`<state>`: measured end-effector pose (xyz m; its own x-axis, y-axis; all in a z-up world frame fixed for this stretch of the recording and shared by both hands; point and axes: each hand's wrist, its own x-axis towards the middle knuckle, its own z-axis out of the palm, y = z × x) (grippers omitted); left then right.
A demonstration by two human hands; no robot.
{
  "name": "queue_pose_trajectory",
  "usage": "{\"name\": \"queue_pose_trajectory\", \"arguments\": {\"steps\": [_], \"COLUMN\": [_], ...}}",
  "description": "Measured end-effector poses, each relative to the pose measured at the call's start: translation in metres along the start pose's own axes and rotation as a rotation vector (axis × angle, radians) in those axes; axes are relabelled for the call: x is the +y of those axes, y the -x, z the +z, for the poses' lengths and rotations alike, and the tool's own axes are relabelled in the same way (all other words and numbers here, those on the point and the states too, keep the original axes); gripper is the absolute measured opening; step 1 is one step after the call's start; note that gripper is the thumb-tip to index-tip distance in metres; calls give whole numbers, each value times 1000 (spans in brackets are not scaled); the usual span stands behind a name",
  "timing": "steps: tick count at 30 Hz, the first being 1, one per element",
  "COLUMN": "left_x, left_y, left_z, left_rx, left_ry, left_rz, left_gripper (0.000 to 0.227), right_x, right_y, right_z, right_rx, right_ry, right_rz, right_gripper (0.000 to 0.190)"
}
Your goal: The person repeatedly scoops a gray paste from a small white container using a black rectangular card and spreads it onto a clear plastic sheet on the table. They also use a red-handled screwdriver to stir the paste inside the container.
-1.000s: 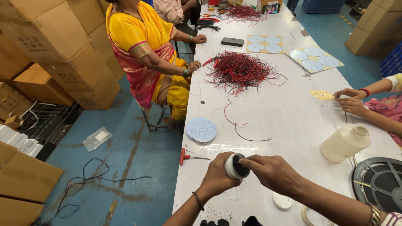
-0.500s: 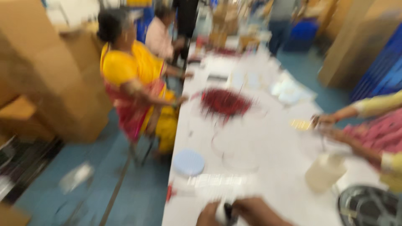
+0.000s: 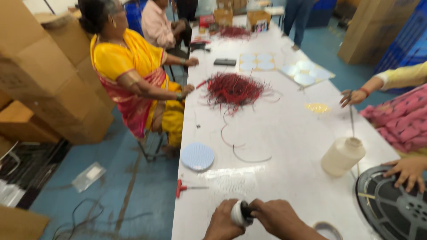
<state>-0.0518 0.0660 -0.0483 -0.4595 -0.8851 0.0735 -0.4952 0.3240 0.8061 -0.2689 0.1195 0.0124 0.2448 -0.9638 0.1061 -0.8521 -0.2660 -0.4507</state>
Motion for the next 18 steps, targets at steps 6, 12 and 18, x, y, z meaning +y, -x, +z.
{"name": "queue_pose_trajectory", "arguments": {"steps": [6,12,18], "left_x": [50,49,35], "left_y": [15,15,15], "left_z": [-22,-19,-11], "left_rx": [-105,-105,-100], "left_ry": [-96,-113,-110], "left_rz": [-47,-4,47], "left_gripper": [61,57,60], "right_x": [-14,-8,10], "right_y": [11,21,31], "right_z": [-2,12,29], "right_rx": [-36,-12,23], "right_ry": [83,36,-76], "right_rz": [59,99,97], "right_gripper": [17,23,17]}}
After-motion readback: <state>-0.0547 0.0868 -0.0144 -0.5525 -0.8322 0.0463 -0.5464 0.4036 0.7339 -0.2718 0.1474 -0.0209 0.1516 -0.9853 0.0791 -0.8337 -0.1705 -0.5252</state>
